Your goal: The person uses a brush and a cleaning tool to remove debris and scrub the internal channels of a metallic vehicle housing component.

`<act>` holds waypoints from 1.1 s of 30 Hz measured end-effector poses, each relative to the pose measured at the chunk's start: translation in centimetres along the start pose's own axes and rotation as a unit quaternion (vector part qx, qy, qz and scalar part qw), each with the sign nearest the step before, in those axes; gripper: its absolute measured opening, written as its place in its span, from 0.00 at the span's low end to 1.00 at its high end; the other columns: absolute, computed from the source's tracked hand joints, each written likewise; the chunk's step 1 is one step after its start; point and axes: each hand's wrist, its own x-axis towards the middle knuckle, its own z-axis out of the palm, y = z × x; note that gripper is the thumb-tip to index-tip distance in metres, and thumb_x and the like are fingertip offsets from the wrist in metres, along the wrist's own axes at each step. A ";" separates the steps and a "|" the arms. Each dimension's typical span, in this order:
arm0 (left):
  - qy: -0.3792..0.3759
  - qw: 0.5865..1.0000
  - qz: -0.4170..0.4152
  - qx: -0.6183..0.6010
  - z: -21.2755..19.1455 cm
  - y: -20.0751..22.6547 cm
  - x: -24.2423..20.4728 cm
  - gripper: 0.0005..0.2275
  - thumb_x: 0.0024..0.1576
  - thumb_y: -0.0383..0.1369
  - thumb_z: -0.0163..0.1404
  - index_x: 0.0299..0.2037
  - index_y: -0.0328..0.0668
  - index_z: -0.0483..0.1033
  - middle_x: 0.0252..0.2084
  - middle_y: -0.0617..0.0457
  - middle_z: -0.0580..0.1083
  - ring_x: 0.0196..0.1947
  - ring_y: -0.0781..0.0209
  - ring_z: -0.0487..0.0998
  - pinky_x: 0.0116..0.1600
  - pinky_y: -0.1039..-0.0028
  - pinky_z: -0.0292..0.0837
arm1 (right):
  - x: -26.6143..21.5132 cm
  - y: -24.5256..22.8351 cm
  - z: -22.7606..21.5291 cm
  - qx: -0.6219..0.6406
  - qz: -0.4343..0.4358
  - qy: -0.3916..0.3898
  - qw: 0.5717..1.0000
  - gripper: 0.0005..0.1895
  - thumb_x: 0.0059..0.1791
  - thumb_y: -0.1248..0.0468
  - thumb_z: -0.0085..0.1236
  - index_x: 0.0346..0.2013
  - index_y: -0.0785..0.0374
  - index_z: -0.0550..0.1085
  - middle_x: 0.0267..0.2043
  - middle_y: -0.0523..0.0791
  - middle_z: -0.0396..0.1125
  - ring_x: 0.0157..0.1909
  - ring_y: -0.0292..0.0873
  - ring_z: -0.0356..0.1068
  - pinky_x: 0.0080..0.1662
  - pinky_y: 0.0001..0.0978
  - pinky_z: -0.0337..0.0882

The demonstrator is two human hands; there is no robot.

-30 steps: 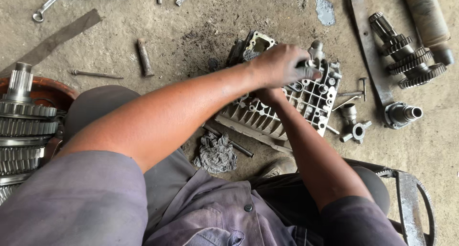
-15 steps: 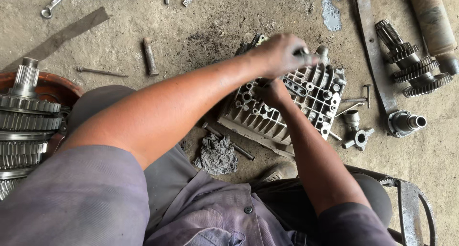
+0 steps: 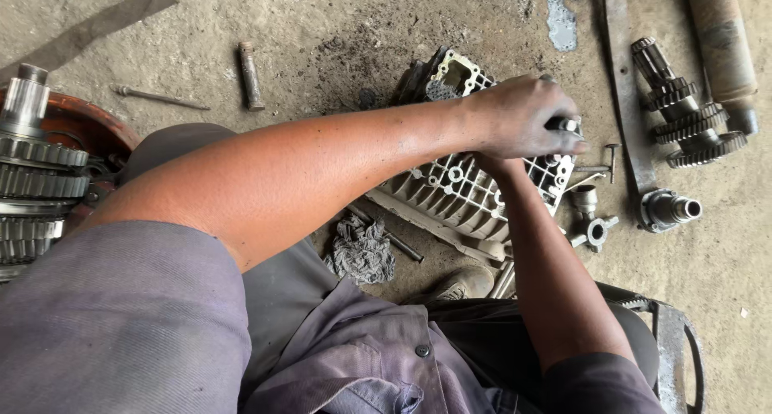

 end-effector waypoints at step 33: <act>0.059 0.994 -0.091 0.009 0.4 -4.2 -0.7 0.19 0.66 0.51 0.48 0.31 0.47 0.73 0.19 0.66 0.64 0.14 0.77 0.63 0.18 0.82 0.62 | 0.9 0.5 3.0 -0.268 -0.177 -0.098 0.942 0.03 0.54 0.70 0.49 0.39 0.69 0.69 0.30 0.48 0.67 0.27 0.40 0.68 0.30 0.28 0.75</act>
